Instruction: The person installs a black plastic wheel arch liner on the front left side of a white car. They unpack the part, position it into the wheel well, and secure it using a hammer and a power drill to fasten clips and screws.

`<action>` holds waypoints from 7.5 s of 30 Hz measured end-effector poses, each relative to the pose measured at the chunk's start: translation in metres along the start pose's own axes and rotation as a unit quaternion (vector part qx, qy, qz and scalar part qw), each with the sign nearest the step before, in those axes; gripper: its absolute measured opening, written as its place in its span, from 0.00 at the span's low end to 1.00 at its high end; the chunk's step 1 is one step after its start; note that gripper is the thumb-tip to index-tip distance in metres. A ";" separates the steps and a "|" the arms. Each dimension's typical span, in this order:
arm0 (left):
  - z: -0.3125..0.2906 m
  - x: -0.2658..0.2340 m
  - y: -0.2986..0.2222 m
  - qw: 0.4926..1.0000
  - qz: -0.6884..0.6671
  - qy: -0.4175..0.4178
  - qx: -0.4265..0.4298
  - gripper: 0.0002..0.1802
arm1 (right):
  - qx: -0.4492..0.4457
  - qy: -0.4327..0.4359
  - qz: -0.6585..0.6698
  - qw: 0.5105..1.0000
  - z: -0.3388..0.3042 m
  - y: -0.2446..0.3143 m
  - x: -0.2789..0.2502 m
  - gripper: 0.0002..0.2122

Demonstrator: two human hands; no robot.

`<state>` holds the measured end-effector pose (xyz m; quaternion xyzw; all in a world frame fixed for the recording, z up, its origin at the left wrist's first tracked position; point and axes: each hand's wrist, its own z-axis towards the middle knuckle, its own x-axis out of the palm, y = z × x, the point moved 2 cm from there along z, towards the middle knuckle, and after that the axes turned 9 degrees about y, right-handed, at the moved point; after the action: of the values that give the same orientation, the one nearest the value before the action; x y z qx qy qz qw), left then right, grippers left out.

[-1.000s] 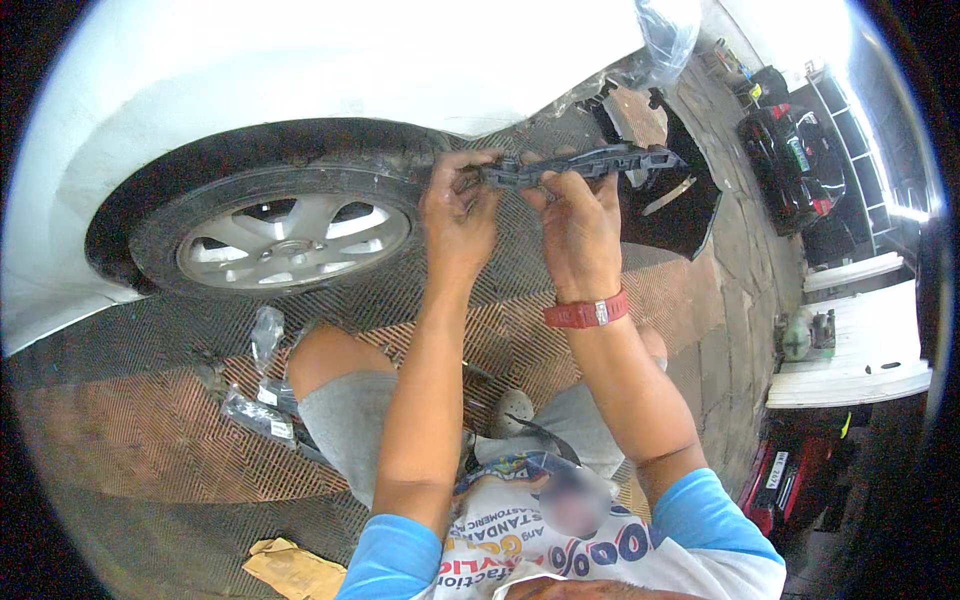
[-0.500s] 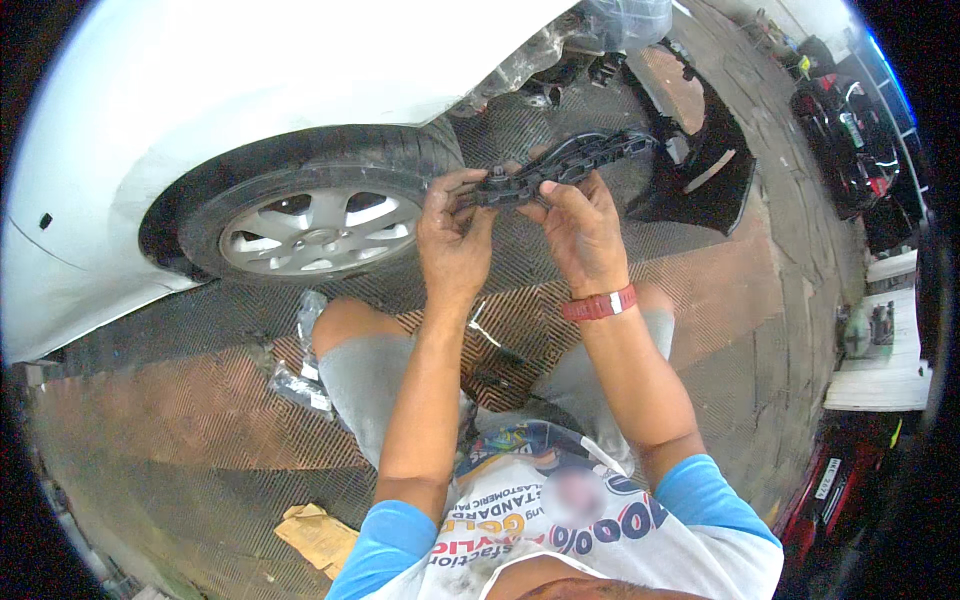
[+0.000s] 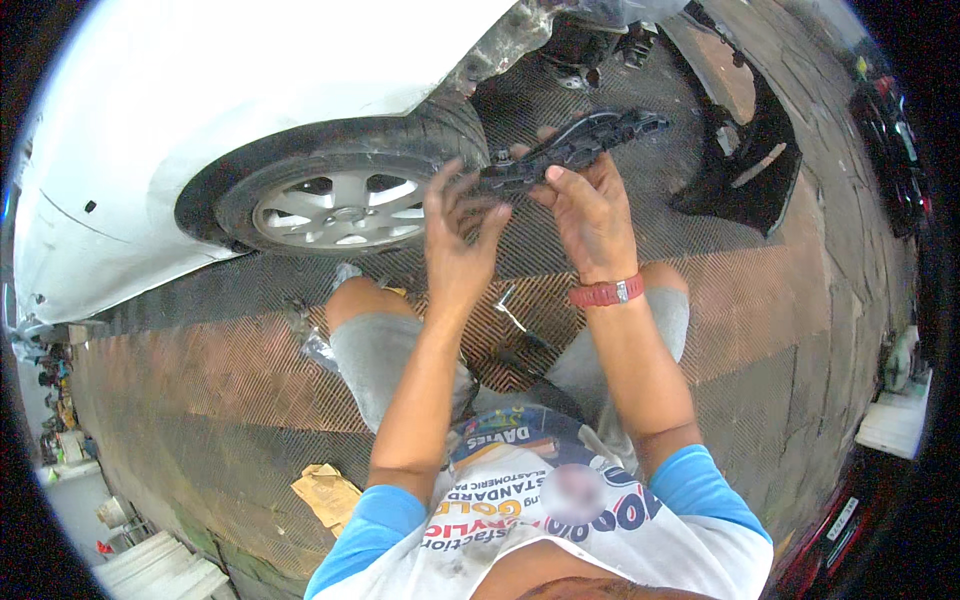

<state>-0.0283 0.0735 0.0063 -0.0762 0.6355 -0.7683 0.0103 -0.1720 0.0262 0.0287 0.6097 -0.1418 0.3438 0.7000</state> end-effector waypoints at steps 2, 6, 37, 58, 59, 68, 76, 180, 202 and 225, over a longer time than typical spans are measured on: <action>-0.029 -0.025 0.014 0.994 0.112 -0.003 -0.004 0.31 | -0.001 0.010 0.025 1.000 0.007 -0.003 0.002 0.21; -0.118 -0.076 0.024 0.886 0.447 0.125 -0.007 0.31 | -0.012 0.028 0.076 0.997 0.016 -0.005 -0.012 0.25; -0.214 -0.108 0.037 0.726 0.685 0.037 -0.041 0.32 | 0.021 0.060 0.025 0.998 0.005 -0.039 -0.089 0.38; -0.215 -0.107 0.037 0.731 0.681 0.032 -0.030 0.31 | 0.069 0.030 0.100 0.992 -0.005 -0.038 -0.094 0.24; -0.215 -0.106 0.036 0.731 0.681 0.034 -0.031 0.30 | 0.071 0.030 0.110 0.991 -0.005 -0.039 -0.094 0.22; -0.217 -0.109 0.038 0.731 0.682 0.022 -0.026 0.30 | 0.082 -0.014 0.171 0.982 -0.006 -0.046 -0.099 0.11; -0.219 -0.109 0.040 0.729 0.684 0.024 -0.015 0.31 | 0.086 -0.031 0.167 0.982 -0.006 -0.039 -0.089 0.08; -0.255 -0.115 0.036 0.733 0.676 0.023 -0.071 0.29 | 0.236 -0.039 -0.708 0.664 -0.164 -0.297 -0.230 0.23; -0.207 -0.092 0.016 0.792 0.598 0.101 -0.069 0.30 | 0.510 0.164 -0.540 0.649 -0.184 -0.351 -0.133 0.21; 0.090 -0.016 0.063 0.983 0.167 0.016 -0.075 0.35 | 0.109 0.142 -0.559 0.809 0.022 -0.112 -0.041 0.39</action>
<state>-0.0057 -0.0242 -0.0404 0.0429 0.6951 -0.7070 0.1230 -0.1236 -0.0092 -0.0760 0.6004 0.3628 -0.0115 0.7126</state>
